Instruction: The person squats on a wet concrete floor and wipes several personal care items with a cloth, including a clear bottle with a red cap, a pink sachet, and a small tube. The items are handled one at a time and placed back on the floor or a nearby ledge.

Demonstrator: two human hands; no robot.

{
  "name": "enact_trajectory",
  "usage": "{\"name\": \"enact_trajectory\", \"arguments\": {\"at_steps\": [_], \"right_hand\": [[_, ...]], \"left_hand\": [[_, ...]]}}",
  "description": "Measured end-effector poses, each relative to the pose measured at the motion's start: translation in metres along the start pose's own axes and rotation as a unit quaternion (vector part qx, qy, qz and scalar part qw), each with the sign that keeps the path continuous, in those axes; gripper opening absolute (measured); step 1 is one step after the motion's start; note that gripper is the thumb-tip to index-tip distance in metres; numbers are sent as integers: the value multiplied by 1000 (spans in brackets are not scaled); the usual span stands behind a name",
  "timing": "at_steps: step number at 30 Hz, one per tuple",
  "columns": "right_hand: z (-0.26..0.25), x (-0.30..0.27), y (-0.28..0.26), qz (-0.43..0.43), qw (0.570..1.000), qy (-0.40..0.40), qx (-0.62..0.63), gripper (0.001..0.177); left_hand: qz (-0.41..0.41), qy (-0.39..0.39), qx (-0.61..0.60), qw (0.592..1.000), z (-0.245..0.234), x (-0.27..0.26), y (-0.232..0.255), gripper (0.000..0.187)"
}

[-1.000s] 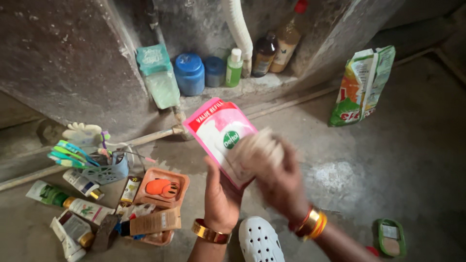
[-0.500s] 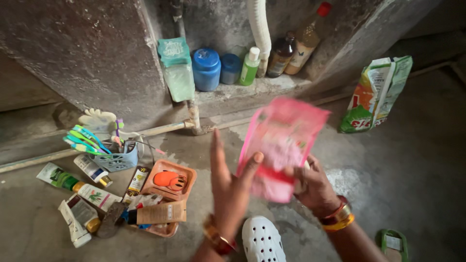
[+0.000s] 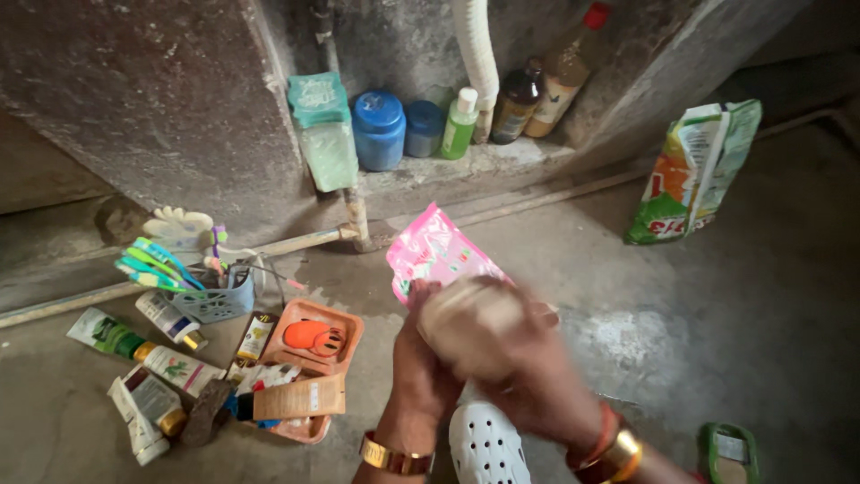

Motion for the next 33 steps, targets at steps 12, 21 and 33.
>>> {"name": "enact_trajectory", "arguments": {"at_steps": [12, 21, 33], "right_hand": [[20, 8, 1, 137, 967, -1, 214, 51], [22, 4, -12, 104, 981, -30, 163, 57], [23, 15, 18, 112, 976, -45, 181, 61]], "left_hand": [[14, -98, 6, 995, 23, -10, 5, 66], [3, -57, -1, 998, 15, -10, 3, 72], [23, -93, 32, 995, 23, -13, 18, 71]]}}
Point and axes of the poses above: each hand's wrist, its own x-axis towards the middle knuckle, its own z-axis out of the palm, y = z × x, the point moved 4 cm from there along x, towards the middle knuckle, and after that the axes turned 10 degrees about x, right-handed, at the moved point
